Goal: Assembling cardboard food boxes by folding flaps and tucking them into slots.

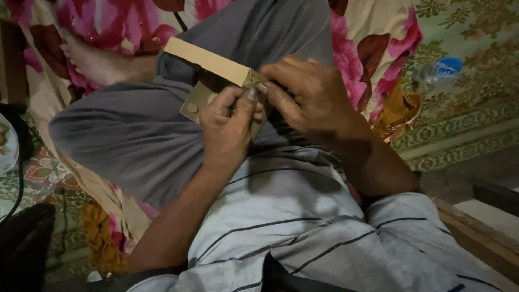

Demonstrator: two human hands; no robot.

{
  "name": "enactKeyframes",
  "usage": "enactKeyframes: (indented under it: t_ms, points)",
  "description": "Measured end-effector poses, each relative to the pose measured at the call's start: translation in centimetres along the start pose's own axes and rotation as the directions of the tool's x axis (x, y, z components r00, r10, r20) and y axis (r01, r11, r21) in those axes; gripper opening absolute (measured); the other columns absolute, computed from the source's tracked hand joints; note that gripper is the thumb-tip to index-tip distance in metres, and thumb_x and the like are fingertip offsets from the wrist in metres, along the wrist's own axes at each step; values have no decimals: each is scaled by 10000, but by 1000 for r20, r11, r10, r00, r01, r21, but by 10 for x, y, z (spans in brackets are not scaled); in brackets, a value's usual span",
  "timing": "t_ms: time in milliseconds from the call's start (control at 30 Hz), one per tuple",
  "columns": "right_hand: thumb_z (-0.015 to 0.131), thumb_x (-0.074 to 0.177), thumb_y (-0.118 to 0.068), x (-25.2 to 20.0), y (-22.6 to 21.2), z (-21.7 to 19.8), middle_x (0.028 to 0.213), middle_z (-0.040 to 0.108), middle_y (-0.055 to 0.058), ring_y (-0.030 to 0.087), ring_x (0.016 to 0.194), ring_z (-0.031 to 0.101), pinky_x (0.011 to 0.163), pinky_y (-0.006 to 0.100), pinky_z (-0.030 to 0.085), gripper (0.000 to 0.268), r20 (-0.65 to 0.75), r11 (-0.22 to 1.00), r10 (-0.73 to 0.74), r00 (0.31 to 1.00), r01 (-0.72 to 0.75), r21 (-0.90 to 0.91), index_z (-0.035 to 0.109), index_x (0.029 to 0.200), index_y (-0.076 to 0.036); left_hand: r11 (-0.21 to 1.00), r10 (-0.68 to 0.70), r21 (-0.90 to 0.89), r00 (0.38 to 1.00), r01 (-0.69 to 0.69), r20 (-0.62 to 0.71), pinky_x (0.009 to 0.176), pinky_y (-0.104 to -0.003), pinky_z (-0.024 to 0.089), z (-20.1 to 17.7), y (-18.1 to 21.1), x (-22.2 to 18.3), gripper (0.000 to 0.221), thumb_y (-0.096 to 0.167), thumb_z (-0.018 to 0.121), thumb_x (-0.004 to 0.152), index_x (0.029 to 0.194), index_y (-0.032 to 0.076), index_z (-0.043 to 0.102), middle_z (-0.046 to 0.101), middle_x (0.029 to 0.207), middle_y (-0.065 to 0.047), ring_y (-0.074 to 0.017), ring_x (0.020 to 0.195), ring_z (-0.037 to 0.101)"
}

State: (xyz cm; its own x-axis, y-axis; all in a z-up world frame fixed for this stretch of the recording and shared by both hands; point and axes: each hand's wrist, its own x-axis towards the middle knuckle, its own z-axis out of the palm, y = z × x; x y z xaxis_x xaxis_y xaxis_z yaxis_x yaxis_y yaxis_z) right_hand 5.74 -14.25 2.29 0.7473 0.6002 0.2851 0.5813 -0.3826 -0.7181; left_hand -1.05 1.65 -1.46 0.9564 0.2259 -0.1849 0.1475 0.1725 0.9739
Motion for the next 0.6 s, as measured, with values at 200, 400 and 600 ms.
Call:
enactKeyframes:
  t_ms: [200, 400, 600]
  points:
    - [709, 952, 28, 9, -9, -9, 902, 682, 115, 256, 677, 580, 693, 380, 440, 139, 81, 992, -23, 996, 33, -121, 690, 1089, 38, 992, -127, -3, 987, 128, 101, 580, -204, 480, -8, 5, 0, 172, 132, 628, 1023, 1003, -27, 690, 664, 769, -52, -88, 655, 587]
    - [757, 933, 0, 11, -4, -8, 922, 685, 111, 247, 682, 589, 691, 373, 459, 178, 98, 973, -48, 994, 69, -221, 700, 1100, 25, 995, -2, 103, 991, -11, 133, 635, -223, 520, -12, 4, 4, 167, 132, 621, 1033, 1003, -18, 689, 676, 802, -55, -98, 693, 608]
    - [738, 930, 126, 16, -18, -7, 1000, 663, 147, 212, 753, 577, 655, 327, 452, 151, 19, 998, 41, 999, -41, 46, 687, 1064, 79, 995, -99, 33, 992, 96, 79, 662, -223, 514, -12, 3, 2, 182, 139, 608, 1032, 1052, -16, 701, 652, 798, -40, -94, 705, 589]
